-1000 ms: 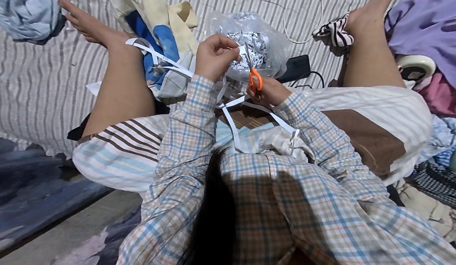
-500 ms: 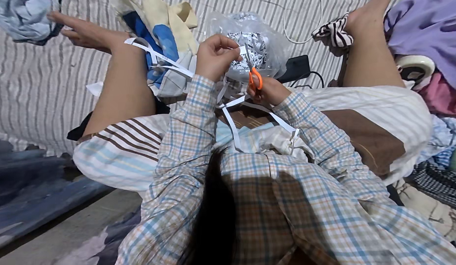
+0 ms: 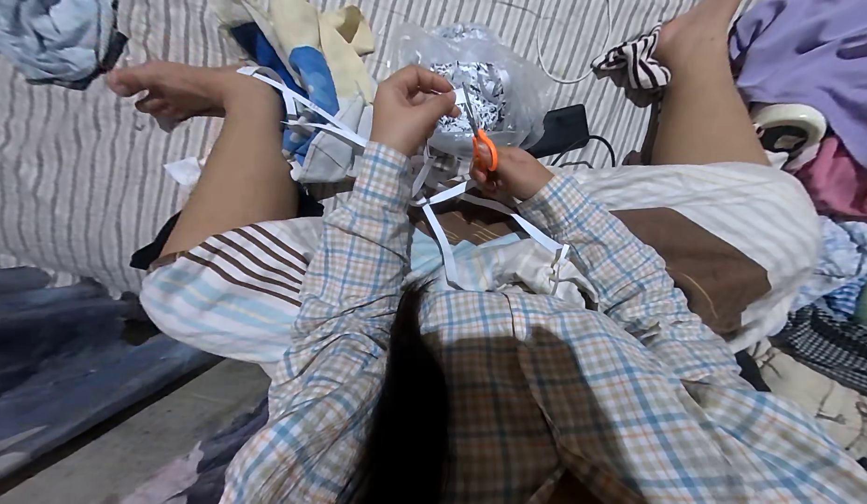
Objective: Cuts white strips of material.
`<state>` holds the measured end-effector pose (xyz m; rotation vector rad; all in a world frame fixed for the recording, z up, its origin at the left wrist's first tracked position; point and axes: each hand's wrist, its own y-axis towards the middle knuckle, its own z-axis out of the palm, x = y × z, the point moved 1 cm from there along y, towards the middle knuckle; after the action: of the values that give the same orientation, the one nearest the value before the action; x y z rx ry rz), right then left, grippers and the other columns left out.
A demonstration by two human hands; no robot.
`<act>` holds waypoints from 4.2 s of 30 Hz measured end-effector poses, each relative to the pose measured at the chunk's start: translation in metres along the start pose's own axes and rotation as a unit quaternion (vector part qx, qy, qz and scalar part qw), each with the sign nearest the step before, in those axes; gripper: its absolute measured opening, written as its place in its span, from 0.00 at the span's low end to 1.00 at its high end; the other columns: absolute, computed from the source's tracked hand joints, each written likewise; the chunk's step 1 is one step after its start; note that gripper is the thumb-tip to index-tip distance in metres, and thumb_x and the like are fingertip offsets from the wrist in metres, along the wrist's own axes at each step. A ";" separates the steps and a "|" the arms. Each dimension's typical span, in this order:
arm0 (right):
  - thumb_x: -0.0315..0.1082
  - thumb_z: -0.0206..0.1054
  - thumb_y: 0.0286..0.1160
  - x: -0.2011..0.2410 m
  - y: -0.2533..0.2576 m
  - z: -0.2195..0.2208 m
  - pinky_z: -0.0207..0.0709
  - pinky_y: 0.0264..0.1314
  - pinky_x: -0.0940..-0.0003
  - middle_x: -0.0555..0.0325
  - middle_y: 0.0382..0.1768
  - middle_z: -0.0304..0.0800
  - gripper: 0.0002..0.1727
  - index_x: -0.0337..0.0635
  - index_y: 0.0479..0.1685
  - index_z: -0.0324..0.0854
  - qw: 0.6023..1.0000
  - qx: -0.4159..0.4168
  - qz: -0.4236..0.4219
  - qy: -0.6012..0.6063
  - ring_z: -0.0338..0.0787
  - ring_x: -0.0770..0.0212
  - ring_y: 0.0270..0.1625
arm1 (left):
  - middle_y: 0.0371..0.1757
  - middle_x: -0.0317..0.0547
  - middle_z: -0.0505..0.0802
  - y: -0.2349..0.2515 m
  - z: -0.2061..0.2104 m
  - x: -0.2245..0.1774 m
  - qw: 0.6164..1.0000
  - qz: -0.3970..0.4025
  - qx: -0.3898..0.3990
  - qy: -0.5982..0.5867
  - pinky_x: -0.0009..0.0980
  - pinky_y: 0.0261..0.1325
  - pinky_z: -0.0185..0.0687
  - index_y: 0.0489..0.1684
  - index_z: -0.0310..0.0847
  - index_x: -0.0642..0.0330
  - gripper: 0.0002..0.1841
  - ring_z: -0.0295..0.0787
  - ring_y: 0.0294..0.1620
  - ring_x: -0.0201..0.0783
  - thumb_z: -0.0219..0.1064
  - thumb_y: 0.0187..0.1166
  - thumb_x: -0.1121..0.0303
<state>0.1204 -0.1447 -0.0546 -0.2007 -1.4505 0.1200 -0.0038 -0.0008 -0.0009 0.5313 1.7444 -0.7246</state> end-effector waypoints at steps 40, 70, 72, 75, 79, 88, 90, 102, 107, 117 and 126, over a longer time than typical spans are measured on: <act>0.43 0.38 0.92 0.001 0.000 0.001 0.67 0.24 0.83 0.76 0.19 0.76 0.25 0.49 0.26 0.75 0.999 0.011 0.020 0.024 0.73 0.82 0.20 | 0.32 0.29 0.93 0.000 0.001 0.002 1.000 0.002 -0.004 0.000 0.15 0.25 0.70 0.47 0.80 0.60 0.06 0.78 0.20 0.16 0.70 0.79 0.73; 0.42 0.40 0.92 0.004 -0.003 0.001 0.67 0.26 0.84 0.76 0.21 0.77 0.24 0.47 0.28 0.77 1.000 0.005 0.020 -0.002 0.73 0.83 0.22 | 0.31 0.30 0.92 0.000 0.002 0.001 1.000 0.002 -0.003 -0.008 0.17 0.30 0.78 0.47 0.78 0.60 0.06 0.82 0.23 0.19 0.69 0.79 0.74; 0.41 0.41 0.92 0.004 -0.004 0.001 0.66 0.26 0.84 0.76 0.22 0.77 0.24 0.46 0.28 0.77 1.000 0.000 0.011 -0.012 0.72 0.83 0.22 | 0.31 0.30 0.92 0.000 0.002 0.000 1.000 0.001 0.002 -0.002 0.17 0.30 0.77 0.48 0.78 0.61 0.06 0.82 0.23 0.19 0.69 0.79 0.74; 0.39 0.43 0.91 0.004 -0.004 0.001 0.66 0.25 0.84 0.76 0.21 0.77 0.23 0.46 0.27 0.77 1.000 0.003 0.001 0.000 0.72 0.83 0.22 | 0.32 0.29 0.92 0.000 0.002 0.000 1.000 0.000 0.002 -0.001 0.17 0.30 0.77 0.48 0.78 0.60 0.06 0.82 0.23 0.18 0.69 0.79 0.74; 0.37 0.45 0.91 0.002 -0.003 0.001 0.67 0.26 0.85 0.76 0.22 0.78 0.22 0.47 0.26 0.78 1.000 -0.001 -0.008 0.009 0.72 0.84 0.22 | 0.32 0.30 0.93 -0.001 0.002 -0.001 1.000 -0.003 0.002 -0.002 0.16 0.31 0.78 0.47 0.78 0.60 0.06 0.83 0.23 0.19 0.69 0.80 0.74; 0.41 0.41 0.94 -0.001 0.001 -0.006 0.70 0.26 0.80 0.75 0.20 0.76 0.23 0.49 0.28 0.75 0.997 -0.064 0.009 0.033 0.73 0.79 0.21 | 0.37 0.35 0.95 0.000 -0.006 0.000 1.000 -0.006 0.005 -0.007 0.23 0.41 0.89 0.53 0.81 0.65 0.08 0.91 0.31 0.25 0.67 0.82 0.75; 0.40 0.41 0.93 -0.002 0.001 -0.006 0.69 0.25 0.80 0.75 0.20 0.76 0.23 0.50 0.26 0.74 0.998 -0.058 -0.003 0.036 0.73 0.79 0.21 | 0.39 0.36 0.95 0.000 -0.008 -0.001 1.000 -0.008 0.001 -0.001 0.23 0.42 0.89 0.54 0.82 0.66 0.08 0.92 0.32 0.25 0.66 0.83 0.74; 0.40 0.43 0.93 -0.004 0.002 -0.006 0.70 0.26 0.80 0.75 0.20 0.77 0.23 0.49 0.26 0.76 0.998 -0.052 -0.019 0.032 0.75 0.80 0.22 | 0.44 0.39 0.93 0.000 -0.011 0.000 1.000 0.004 -0.012 0.011 0.22 0.42 0.89 0.60 0.82 0.68 0.11 0.91 0.34 0.24 0.63 0.84 0.75; 0.39 0.43 0.92 -0.008 0.003 -0.006 0.67 0.24 0.82 0.76 0.19 0.77 0.23 0.50 0.24 0.76 0.998 -0.043 -0.041 0.037 0.73 0.81 0.21 | 0.41 0.36 0.93 -0.001 -0.010 -0.001 1.000 0.009 -0.023 0.006 0.20 0.40 0.87 0.57 0.83 0.67 0.10 0.89 0.32 0.22 0.65 0.83 0.75; 0.39 0.41 0.94 -0.006 0.002 -0.006 0.71 0.27 0.81 0.75 0.21 0.77 0.24 0.48 0.27 0.76 0.999 -0.047 -0.006 0.021 0.75 0.80 0.22 | 0.39 0.35 0.93 0.000 -0.010 0.000 1.000 0.003 -0.027 0.005 0.19 0.37 0.86 0.54 0.84 0.67 0.09 0.87 0.29 0.21 0.66 0.81 0.77; 0.45 0.33 0.94 -0.002 0.003 -0.004 0.69 0.24 0.80 0.74 0.18 0.76 0.28 0.51 0.23 0.72 0.998 -0.038 0.028 0.030 0.73 0.79 0.20 | 0.38 0.34 0.93 0.000 -0.010 0.001 1.000 0.005 -0.029 -0.004 0.19 0.35 0.85 0.53 0.84 0.67 0.08 0.87 0.27 0.22 0.67 0.80 0.77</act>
<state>0.1242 -0.1419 -0.0575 -0.3044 -1.3910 0.1030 -0.0115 0.0062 0.0000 0.4973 1.7482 -0.6659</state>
